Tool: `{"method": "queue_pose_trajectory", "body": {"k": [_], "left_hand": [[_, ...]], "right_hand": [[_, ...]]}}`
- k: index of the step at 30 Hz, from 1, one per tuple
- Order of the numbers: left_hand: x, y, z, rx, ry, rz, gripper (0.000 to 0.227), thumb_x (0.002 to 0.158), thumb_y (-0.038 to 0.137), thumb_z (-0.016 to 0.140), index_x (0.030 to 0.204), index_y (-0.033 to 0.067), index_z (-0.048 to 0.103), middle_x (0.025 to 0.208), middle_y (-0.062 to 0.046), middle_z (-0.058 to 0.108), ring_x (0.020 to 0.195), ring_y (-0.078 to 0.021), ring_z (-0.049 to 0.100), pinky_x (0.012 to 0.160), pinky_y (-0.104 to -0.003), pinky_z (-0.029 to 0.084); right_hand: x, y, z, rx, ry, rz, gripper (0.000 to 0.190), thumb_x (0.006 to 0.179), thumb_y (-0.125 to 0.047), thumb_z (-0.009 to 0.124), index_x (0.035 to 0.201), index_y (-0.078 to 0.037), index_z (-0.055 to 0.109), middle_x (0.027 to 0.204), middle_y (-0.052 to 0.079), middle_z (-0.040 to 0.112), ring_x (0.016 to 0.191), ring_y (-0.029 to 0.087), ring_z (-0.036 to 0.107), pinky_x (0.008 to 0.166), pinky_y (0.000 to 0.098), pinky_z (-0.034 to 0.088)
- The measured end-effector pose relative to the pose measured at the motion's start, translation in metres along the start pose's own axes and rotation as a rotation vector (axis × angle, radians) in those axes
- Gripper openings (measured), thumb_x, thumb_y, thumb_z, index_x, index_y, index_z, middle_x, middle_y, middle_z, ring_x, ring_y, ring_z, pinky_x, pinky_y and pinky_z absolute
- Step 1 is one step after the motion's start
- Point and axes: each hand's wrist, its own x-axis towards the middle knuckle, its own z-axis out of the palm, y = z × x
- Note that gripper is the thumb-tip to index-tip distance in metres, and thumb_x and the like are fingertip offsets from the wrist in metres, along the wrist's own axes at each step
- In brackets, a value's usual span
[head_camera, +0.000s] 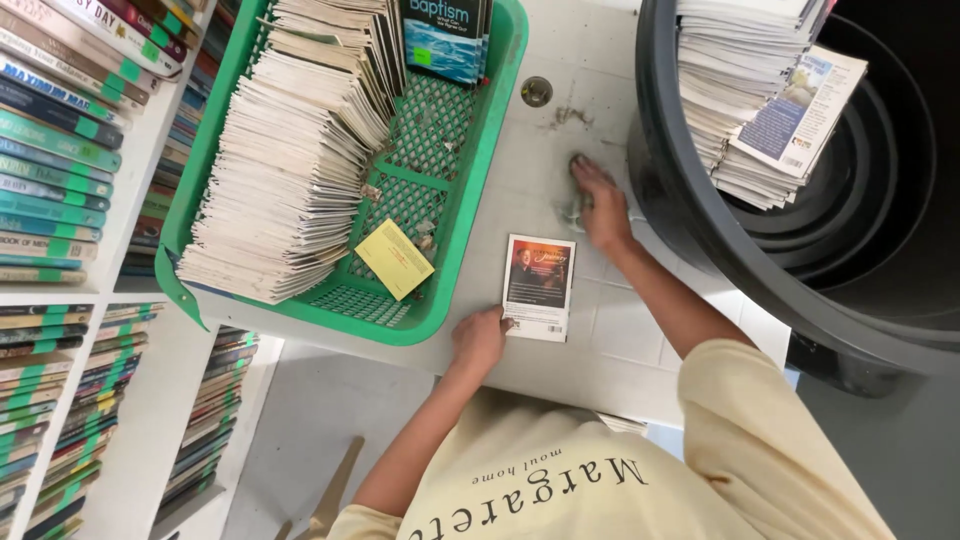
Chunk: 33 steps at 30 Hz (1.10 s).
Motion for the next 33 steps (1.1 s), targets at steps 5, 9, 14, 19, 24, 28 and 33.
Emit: {"method": "queue_pose_trajectory", "body": {"k": [5, 9, 14, 19, 24, 28, 33], "left_hand": [[0.000, -0.001, 0.001, -0.032, -0.012, -0.010, 0.028, 0.102, 0.033, 0.056, 0.113, 0.0126, 0.072, 0.099, -0.022, 0.076, 0.104, -0.0444, 0.073, 0.089, -0.058, 0.057], [-0.007, 0.004, -0.002, -0.057, 0.029, -0.025, 0.025, 0.101, 0.030, 0.057, 0.109, 0.0124, 0.073, 0.094, -0.020, 0.076, 0.101, -0.0439, 0.074, 0.087, -0.056, 0.058], [-0.012, 0.009, -0.007, -0.026, 0.010, -0.015, 0.027, 0.102, 0.032, 0.056, 0.111, 0.0127, 0.073, 0.097, -0.022, 0.076, 0.103, -0.0451, 0.073, 0.089, -0.058, 0.057], [-0.016, 0.008, -0.011, 0.076, 0.005, 0.063, 0.027, 0.102, 0.032, 0.054, 0.112, 0.0146, 0.073, 0.096, -0.019, 0.077, 0.102, -0.0420, 0.074, 0.089, -0.056, 0.058], [-0.068, 0.031, -0.085, -0.104, 0.061, 0.244, 0.033, 0.102, 0.039, 0.058, 0.096, 0.0096, 0.072, 0.079, -0.014, 0.076, 0.081, -0.0410, 0.075, 0.077, -0.051, 0.057], [-0.097, 0.044, -0.143, -0.191, 0.116, 0.352, 0.025, 0.095, 0.035, 0.064, 0.094, 0.0105, 0.071, 0.060, -0.002, 0.068, 0.051, -0.0234, 0.059, 0.055, -0.036, 0.048], [-0.106, 0.086, -0.192, -0.292, 0.080, 0.457, 0.019, 0.093, 0.025, 0.067, 0.094, 0.0072, 0.072, 0.058, -0.004, 0.065, 0.048, -0.0172, 0.056, 0.050, -0.032, 0.047]], "right_hand": [[-0.109, -0.113, -0.004, 0.419, -0.181, -0.058, 0.057, 0.077, 0.000, 0.071, 0.133, -0.006, 0.062, 0.140, 0.015, 0.056, 0.131, 0.038, 0.049, 0.116, 0.0530, 0.033], [-0.050, -0.108, -0.035, 0.705, -0.140, 0.530, 0.047, 0.104, -0.038, 0.056, 0.142, -0.010, 0.061, 0.146, 0.013, 0.058, 0.139, 0.032, 0.049, 0.120, 0.0534, 0.031], [-0.058, -0.079, -0.014, 0.126, 0.179, -0.047, 0.046, 0.098, 0.001, 0.048, 0.136, -0.016, 0.068, 0.139, 0.010, 0.066, 0.132, 0.039, 0.056, 0.115, 0.0516, 0.038], [-0.135, -0.109, 0.014, 0.056, 0.041, -0.212, 0.039, 0.104, -0.016, 0.046, 0.129, -0.028, 0.073, 0.135, -0.004, 0.070, 0.131, 0.022, 0.061, 0.116, 0.0414, 0.038], [-0.128, -0.079, -0.011, 0.252, 0.388, 0.583, 0.030, 0.103, -0.030, 0.059, 0.131, -0.030, 0.071, 0.125, -0.006, 0.073, 0.119, 0.021, 0.067, 0.108, 0.0412, 0.048], [-0.140, -0.188, -0.069, 0.725, 0.195, 0.694, 0.054, 0.094, -0.034, 0.062, 0.143, -0.010, 0.061, 0.112, 0.014, 0.075, 0.103, 0.023, 0.073, 0.090, 0.0350, 0.061], [-0.145, -0.237, -0.136, 0.699, 0.169, 0.523, 0.025, 0.090, -0.015, 0.075, 0.107, 0.002, 0.079, 0.089, 0.001, 0.076, 0.075, 0.009, 0.059, 0.071, 0.0226, 0.051]]}}
